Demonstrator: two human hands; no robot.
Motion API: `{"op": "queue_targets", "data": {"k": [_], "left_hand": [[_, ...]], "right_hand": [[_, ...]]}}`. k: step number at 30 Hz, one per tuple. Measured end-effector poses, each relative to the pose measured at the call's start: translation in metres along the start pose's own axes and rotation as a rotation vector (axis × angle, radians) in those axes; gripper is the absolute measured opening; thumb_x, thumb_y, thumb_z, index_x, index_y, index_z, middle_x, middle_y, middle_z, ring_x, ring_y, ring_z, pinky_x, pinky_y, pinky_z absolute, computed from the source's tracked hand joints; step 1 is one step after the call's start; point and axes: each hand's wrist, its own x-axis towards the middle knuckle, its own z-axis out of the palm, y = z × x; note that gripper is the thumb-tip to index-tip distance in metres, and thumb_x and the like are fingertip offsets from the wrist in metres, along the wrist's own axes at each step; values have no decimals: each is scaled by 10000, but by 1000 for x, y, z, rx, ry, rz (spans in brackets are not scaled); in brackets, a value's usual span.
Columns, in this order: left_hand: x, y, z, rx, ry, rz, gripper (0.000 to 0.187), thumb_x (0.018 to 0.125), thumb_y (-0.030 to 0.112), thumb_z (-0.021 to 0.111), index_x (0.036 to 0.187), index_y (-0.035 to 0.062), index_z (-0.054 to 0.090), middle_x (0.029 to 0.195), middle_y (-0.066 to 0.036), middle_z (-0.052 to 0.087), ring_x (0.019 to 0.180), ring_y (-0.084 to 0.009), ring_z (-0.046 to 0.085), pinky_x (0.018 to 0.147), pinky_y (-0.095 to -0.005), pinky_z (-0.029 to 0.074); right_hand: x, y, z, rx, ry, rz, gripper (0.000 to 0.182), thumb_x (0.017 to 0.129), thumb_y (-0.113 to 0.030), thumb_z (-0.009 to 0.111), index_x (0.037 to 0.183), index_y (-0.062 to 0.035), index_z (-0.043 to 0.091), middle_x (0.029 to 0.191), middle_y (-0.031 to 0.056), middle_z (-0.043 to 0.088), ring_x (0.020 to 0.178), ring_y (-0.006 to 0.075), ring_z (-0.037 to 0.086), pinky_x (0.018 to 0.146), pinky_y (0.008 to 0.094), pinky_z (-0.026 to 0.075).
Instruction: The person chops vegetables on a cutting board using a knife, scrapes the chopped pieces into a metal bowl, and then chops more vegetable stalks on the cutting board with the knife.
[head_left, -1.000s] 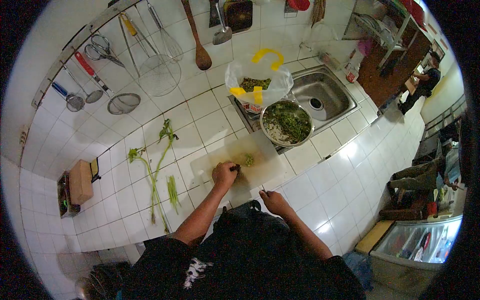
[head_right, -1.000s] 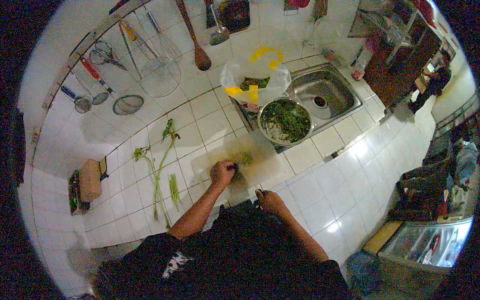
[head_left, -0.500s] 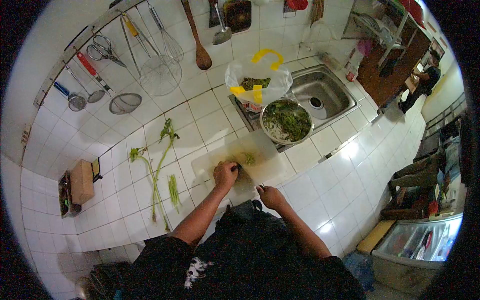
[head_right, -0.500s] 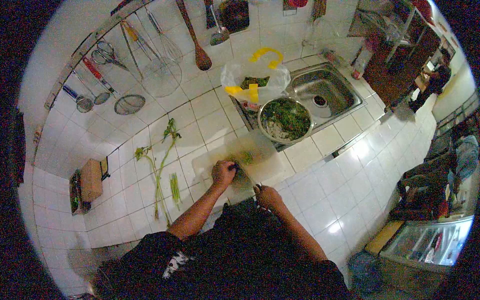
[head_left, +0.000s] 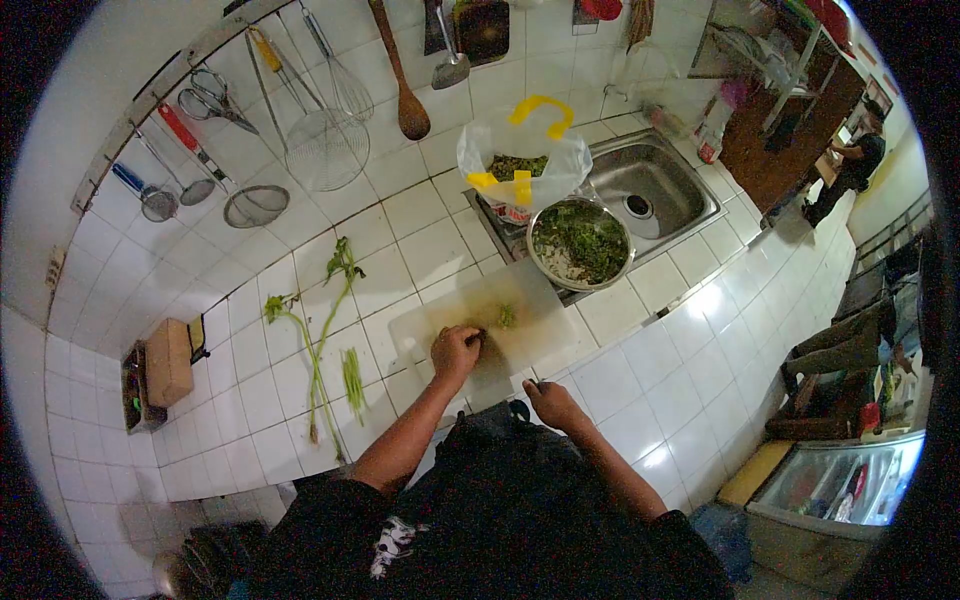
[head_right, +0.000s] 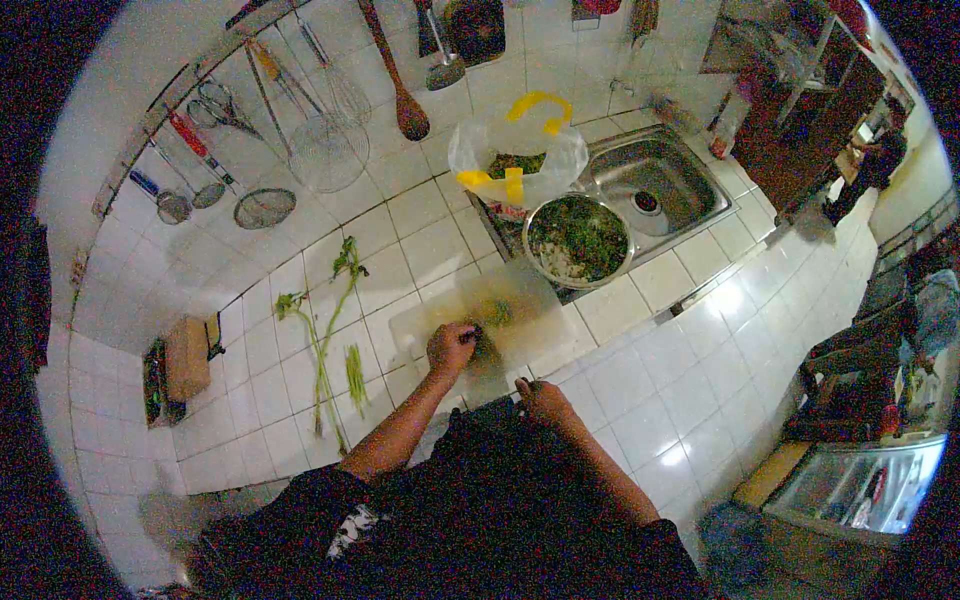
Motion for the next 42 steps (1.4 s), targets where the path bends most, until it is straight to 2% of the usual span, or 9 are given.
{"op": "queue_targets", "data": {"k": [8,15,18,26,29,31,35,37,42], "left_hand": [[-3,0,-2,82,4,18,196,709,181,705,893,125,743,913,-94,678,909,-300,626,796,-422,516],[0,1,-1,57,-40,-110,226,712,191,708,928,133,743,932,-111,686,925,-298,637,813,-421,520],[4,0,-5,34,-81,-131,230,712,190,712,933,134,742,936,-113,691,919,-299,639,809,-420,521],[2,-3,-4,13,-8,-75,186,703,173,713,884,149,746,910,-104,694,894,-296,643,781,-420,526],[3,-8,-3,-54,-61,-151,188,701,159,709,885,143,742,902,-97,694,887,-299,642,771,-424,524],[-1,-13,2,7,16,-14,195,697,152,706,888,135,740,896,-90,695,880,-302,640,764,-425,523],[0,-12,4,-8,76,-16,200,693,154,706,889,140,740,900,-95,694,864,-308,642,757,-429,525],[0,-1,-7,34,-32,-98,223,687,162,716,907,135,738,935,-100,691,868,-306,643,768,-427,525],[0,-5,-4,42,-38,-103,235,679,178,731,909,127,737,942,-100,695,875,-297,645,788,-411,523]], "right_hand": [[12,5,9,-12,6,-2,654,991,-493,370,889,95,639,934,355,616,962,510,577,864,542,438],[22,-14,11,-73,56,7,654,998,-485,341,872,85,638,909,322,635,932,503,588,844,533,462],[16,2,15,-158,57,-140,632,994,-481,348,902,70,646,889,319,637,907,499,599,818,534,475],[28,3,18,-119,127,-17,632,988,-469,362,847,77,648,868,329,633,887,498,603,815,550,459],[18,8,13,-126,57,-16,638,990,-473,367,863,88,643,872,334,629,891,498,601,822,546,454],[7,7,13,-54,26,-15,635,992,-481,362,892,81,642,902,334,629,927,497,590,839,540,448],[14,16,23,-64,61,-41,628,991,-485,361,904,67,648,919,330,629,952,492,584,846,538,447],[18,10,22,-49,37,-48,608,997,-471,352,939,56,649,936,329,625,965,484,583,843,533,452],[23,-7,24,-195,76,-38,597,1007,-452,324,958,50,645,950,323,628,946,481,592,838,530,465]]}}
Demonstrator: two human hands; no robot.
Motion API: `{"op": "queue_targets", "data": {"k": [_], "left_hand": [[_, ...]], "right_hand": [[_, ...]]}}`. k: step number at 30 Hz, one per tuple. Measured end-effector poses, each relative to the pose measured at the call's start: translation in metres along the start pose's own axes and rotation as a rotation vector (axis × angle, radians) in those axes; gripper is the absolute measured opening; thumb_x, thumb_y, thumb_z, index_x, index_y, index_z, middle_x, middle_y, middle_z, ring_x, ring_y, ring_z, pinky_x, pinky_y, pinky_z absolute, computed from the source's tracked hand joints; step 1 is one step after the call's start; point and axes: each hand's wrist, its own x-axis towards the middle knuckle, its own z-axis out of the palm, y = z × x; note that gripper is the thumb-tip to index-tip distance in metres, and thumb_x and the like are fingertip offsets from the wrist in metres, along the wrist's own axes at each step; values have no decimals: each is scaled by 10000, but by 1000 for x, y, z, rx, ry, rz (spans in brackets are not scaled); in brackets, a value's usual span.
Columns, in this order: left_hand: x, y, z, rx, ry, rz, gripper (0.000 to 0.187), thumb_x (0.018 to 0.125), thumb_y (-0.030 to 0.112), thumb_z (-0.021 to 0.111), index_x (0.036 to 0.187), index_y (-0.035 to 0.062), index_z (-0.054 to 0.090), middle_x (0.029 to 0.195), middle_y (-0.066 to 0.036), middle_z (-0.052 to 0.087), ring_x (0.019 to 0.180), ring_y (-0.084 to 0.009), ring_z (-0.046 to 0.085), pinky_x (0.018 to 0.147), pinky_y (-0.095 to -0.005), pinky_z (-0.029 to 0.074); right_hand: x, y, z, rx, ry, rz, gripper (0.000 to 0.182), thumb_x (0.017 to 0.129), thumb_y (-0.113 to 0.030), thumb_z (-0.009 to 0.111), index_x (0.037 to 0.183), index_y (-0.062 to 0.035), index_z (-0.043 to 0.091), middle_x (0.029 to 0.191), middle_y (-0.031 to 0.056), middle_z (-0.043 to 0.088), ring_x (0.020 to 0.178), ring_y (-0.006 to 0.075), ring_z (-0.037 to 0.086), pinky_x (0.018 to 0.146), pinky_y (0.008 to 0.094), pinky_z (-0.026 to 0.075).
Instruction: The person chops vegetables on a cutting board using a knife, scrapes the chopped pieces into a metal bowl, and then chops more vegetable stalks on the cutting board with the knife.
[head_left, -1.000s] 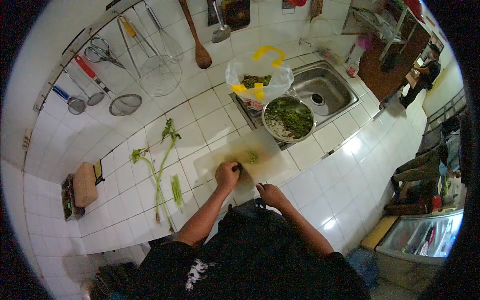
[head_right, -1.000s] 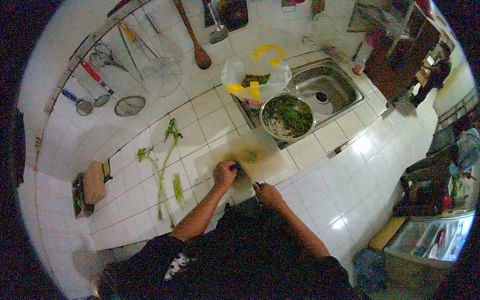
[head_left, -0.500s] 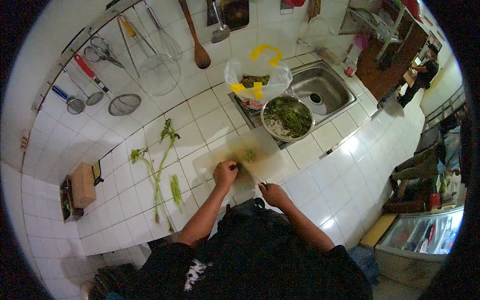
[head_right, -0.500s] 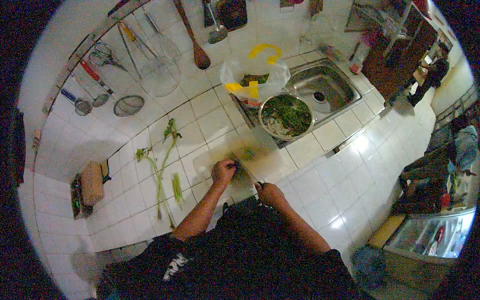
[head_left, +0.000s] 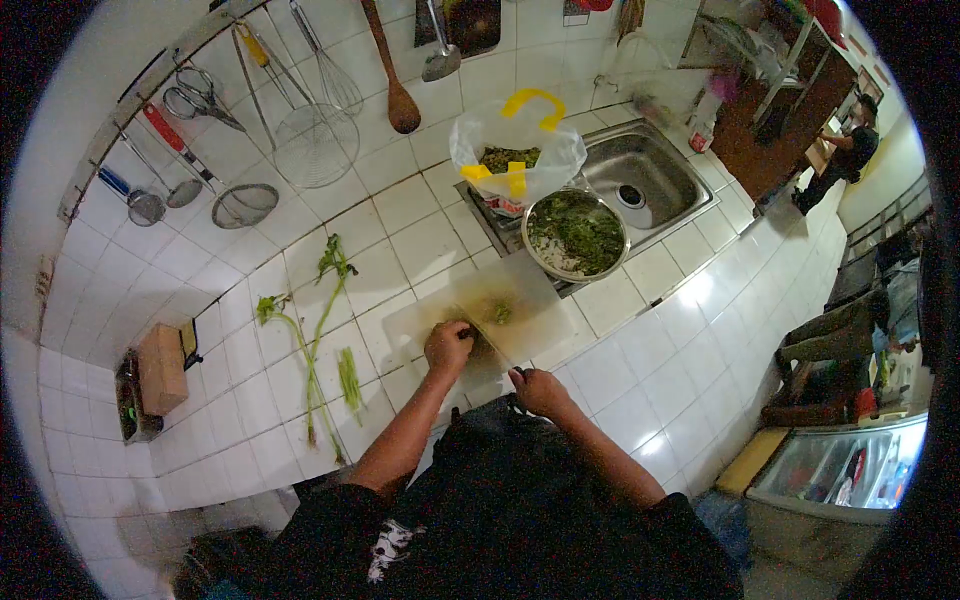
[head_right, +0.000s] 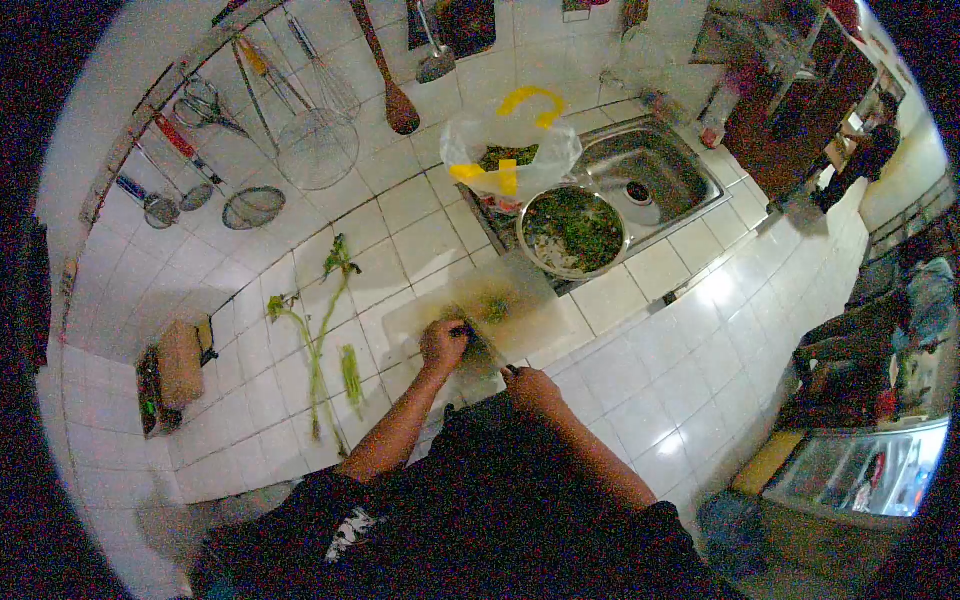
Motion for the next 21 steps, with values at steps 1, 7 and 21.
{"op": "queue_targets", "data": {"k": [1,7,21], "left_hand": [[2,1,-1,7,-32,-69,233,678,180,734,905,124,738,936,-98,698,882,-292,644,796,-405,522],[0,-1,-4,-26,0,11,194,693,188,725,877,130,746,914,-89,698,890,-284,640,793,-410,521],[-1,-7,-2,-44,20,126,175,695,175,721,863,130,740,897,-74,692,885,-283,630,788,-405,522]], "right_hand": [[-3,5,1,-9,-21,25,608,1005,-457,325,933,53,647,935,320,631,932,482,596,836,532,465],[-5,-1,-5,13,-12,22,638,1006,-465,319,886,72,641,900,316,636,916,482,603,835,542,463],[-31,8,-14,189,-3,42,623,989,-484,373,895,71,638,890,341,620,915,506,587,817,539,452]]}}
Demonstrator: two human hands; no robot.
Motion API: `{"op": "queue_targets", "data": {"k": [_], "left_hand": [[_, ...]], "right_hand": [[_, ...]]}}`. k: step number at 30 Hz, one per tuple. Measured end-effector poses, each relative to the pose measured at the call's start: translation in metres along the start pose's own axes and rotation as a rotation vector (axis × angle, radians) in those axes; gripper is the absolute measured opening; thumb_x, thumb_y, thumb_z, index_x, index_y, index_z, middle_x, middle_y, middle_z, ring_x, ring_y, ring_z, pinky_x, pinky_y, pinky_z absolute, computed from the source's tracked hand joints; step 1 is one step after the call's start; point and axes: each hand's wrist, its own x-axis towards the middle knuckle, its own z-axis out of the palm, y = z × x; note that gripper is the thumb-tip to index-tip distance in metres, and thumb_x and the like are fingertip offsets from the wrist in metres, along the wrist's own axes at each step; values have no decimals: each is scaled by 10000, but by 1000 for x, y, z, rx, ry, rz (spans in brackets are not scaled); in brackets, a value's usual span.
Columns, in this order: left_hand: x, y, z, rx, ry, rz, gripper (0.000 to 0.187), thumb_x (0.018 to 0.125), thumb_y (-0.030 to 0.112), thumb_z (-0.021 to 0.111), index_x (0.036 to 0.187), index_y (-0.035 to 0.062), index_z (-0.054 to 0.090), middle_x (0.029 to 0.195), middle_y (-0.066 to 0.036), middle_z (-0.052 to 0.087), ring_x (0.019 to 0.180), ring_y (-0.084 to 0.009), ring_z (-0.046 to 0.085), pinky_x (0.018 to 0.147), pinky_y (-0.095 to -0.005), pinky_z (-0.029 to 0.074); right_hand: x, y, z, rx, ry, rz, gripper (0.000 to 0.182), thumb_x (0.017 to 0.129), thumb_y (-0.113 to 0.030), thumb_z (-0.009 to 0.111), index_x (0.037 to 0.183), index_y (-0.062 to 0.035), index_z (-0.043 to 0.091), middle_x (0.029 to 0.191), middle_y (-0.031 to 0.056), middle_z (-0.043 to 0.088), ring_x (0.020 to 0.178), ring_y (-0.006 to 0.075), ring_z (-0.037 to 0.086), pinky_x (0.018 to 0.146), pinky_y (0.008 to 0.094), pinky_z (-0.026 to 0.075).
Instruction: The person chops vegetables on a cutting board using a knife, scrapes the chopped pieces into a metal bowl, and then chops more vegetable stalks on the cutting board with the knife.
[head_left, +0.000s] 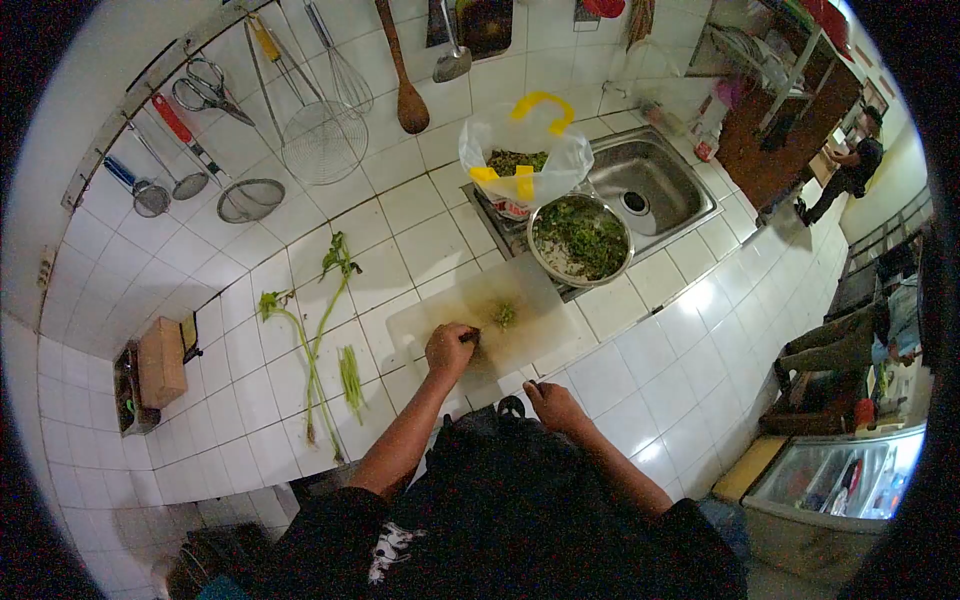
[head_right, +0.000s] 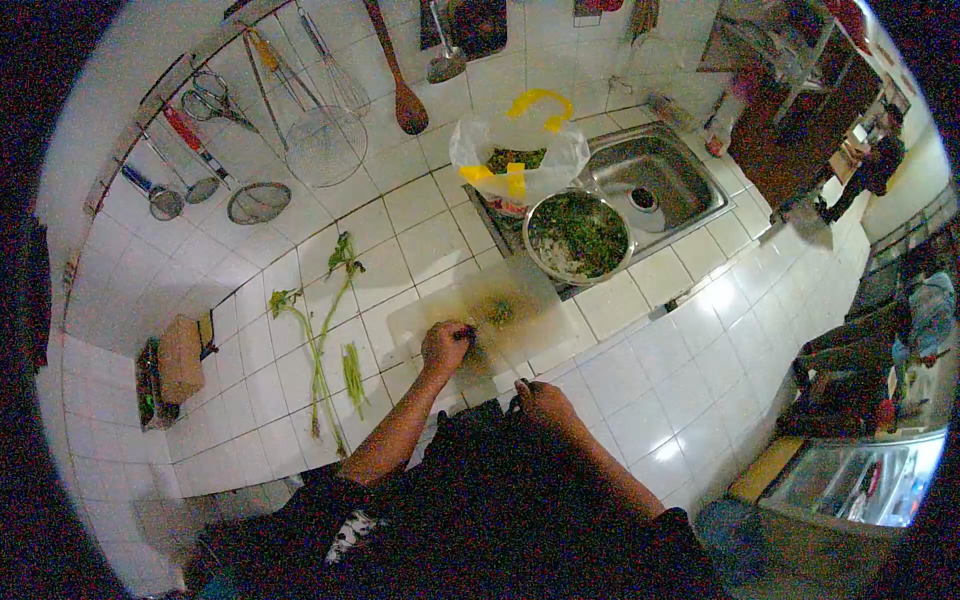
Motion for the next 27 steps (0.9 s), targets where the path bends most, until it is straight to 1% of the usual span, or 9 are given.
{"op": "queue_targets", "data": {"k": [5,9,11,12,16,19,20,22,27], "left_hand": [[1,-4,4,-8,1,-56,189,673,150,714,859,131,737,903,-72,693,909,-276,632,802,-398,522],[1,3,-1,37,-52,-77,196,672,150,717,866,126,737,903,-75,696,906,-285,635,803,-406,521],[5,1,-2,43,-68,-103,200,672,152,718,870,125,737,899,-78,695,898,-291,637,801,-408,521],[4,0,0,31,-47,-87,207,673,160,719,876,124,738,900,-86,694,894,-296,639,794,-410,523],[0,-7,6,75,-2,-27,220,673,184,726,884,124,743,900,-110,691,864,-306,650,781,-415,525],[5,-6,4,67,-56,-72,207,668,212,743,853,121,747,876,-117,689,846,-306,654,781,-415,521],[6,-6,1,77,-51,-66,207,668,212,743,853,121,747,876,-117,689,846,-306,654,781,-415,521],[4,-9,5,-45,-15,-130,177,666,215,755,813,116,746,836,-114,683,814,-305,655,777,-408,518],[-5,5,-4,-66,6,-110,142,677,192,750,794,111,743,825,-99,682,826,-294,644,780,-402,518]], "right_hand": [[21,8,23,-48,-17,-31,609,987,-478,379,880,60,643,874,327,627,889,503,595,798,557,452],[20,-18,14,-48,58,-53,602,987,-472,372,881,52,649,876,319,632,889,499,599,802,551,463],[24,-1,13,-112,-14,-109,596,987,-470,373,883,47,652,879,317,633,881,502,599,789,552,470],[45,40,42,-154,35,-216,594,988,-473,373,879,38,656,885,311,637,882,498,602,779,550,478],[50,-4,36,-72,53,-74,590,1002,-446,343,863,36,656,864,319,632,875,491,608,773,553,484],[60,-13,18,-110,-27,-145,600,1001,-441,347,863,58,650,855,324,629,867,493,609,777,551,484],[61,-2,19,-159,-65,-72,614,997,-450,360,862,77,644,865,324,629,875,491,608,785,543,481],[32,2,5,-130,-32,-76,613,995,-454,363,865,74,645,871,324,629,878,491,606,788,545,478],[12,8,3,-88,79,-107,608,987,-474,374,872,56,650,882,323,630,880,486,609,788,546,471]]}}
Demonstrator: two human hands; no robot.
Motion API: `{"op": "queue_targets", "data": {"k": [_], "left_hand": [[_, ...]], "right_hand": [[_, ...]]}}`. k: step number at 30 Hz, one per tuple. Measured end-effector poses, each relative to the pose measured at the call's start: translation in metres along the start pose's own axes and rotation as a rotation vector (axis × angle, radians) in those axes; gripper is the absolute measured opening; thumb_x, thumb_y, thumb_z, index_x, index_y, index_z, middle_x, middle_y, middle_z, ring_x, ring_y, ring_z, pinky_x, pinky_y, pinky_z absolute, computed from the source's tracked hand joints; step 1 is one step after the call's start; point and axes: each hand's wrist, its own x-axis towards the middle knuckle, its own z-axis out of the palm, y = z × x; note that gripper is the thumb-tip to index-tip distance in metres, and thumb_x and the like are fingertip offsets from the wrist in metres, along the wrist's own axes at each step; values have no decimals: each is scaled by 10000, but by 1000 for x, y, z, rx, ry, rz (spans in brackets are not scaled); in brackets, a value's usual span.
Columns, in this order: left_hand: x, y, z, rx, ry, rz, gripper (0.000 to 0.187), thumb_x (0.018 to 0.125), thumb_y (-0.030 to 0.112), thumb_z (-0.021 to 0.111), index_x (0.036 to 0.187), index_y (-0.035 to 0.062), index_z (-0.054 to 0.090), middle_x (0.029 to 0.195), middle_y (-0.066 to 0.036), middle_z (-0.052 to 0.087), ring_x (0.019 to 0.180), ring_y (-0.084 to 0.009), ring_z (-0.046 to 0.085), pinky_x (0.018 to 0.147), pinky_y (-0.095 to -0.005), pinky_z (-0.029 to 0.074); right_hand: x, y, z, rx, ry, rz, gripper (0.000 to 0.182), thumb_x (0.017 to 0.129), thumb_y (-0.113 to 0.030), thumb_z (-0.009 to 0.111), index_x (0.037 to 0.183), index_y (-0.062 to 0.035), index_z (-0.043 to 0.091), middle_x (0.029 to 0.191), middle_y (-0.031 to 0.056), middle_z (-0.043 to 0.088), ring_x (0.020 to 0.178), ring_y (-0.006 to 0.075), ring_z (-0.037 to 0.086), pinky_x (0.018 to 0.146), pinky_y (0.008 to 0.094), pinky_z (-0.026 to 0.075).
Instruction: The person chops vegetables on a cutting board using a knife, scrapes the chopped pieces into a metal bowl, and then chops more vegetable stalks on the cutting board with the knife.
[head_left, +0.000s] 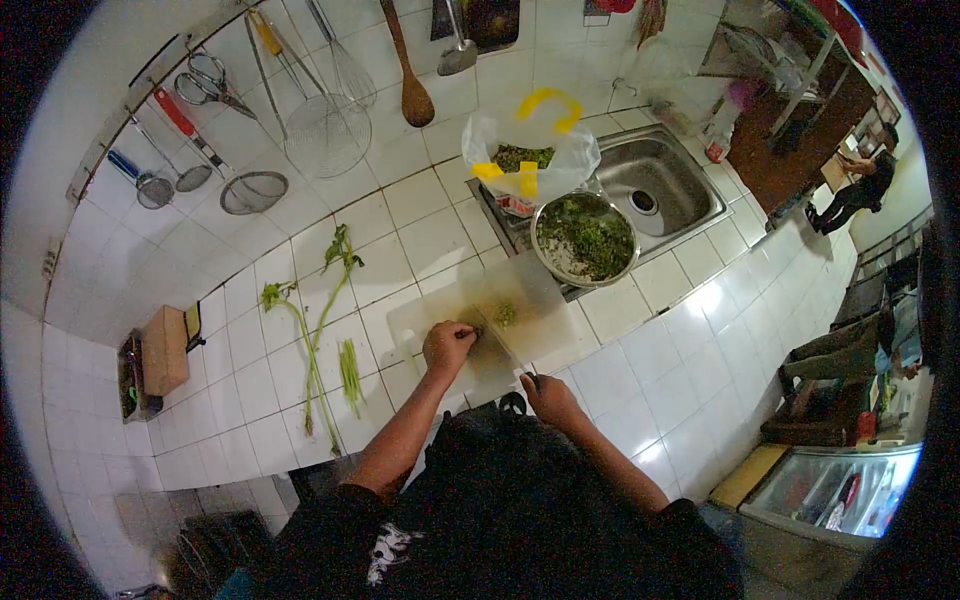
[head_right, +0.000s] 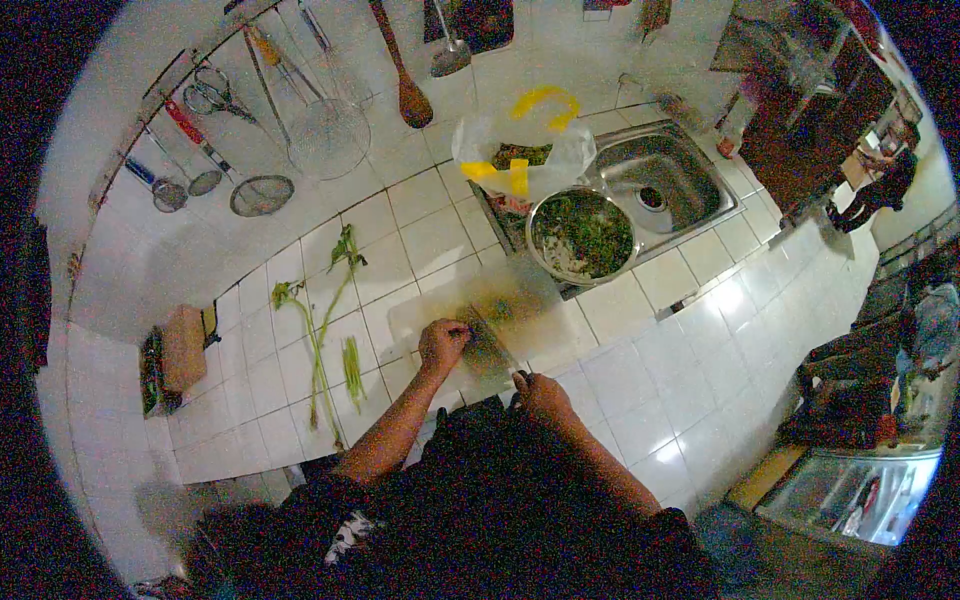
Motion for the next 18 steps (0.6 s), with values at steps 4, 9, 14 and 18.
{"op": "queue_targets", "data": {"k": [4,9,14,18], "left_hand": [[0,-5,3,81,90,118,154,688,164,722,824,94,741,885,-84,688,876,-282,633,802,-400,516],[-1,-4,2,98,17,102,189,690,160,702,857,80,740,936,-79,693,907,-284,633,817,-399,520],[1,-11,6,121,33,171,194,694,173,703,865,92,747,948,-68,701,914,-288,636,809,-388,531],[1,2,-3,95,0,69,161,705,200,722,842,122,755,871,-62,691,882,-279,641,771,-394,529]], "right_hand": [[4,-11,-5,76,-114,58,604,981,-485,380,882,46,651,881,325,630,873,492,606,778,544,463],[10,-9,8,57,-147,102,617,979,-488,381,875,61,644,883,328,629,879,499,602,787,543,462],[39,-5,24,-52,-99,-12,594,992,-465,358,920,46,653,905,322,634,901,497,602,822,544,462],[12,-3,-11,11,-238,64,596,997,-464,346,941,49,646,919,326,630,930,500,590,840,547,453]]}}
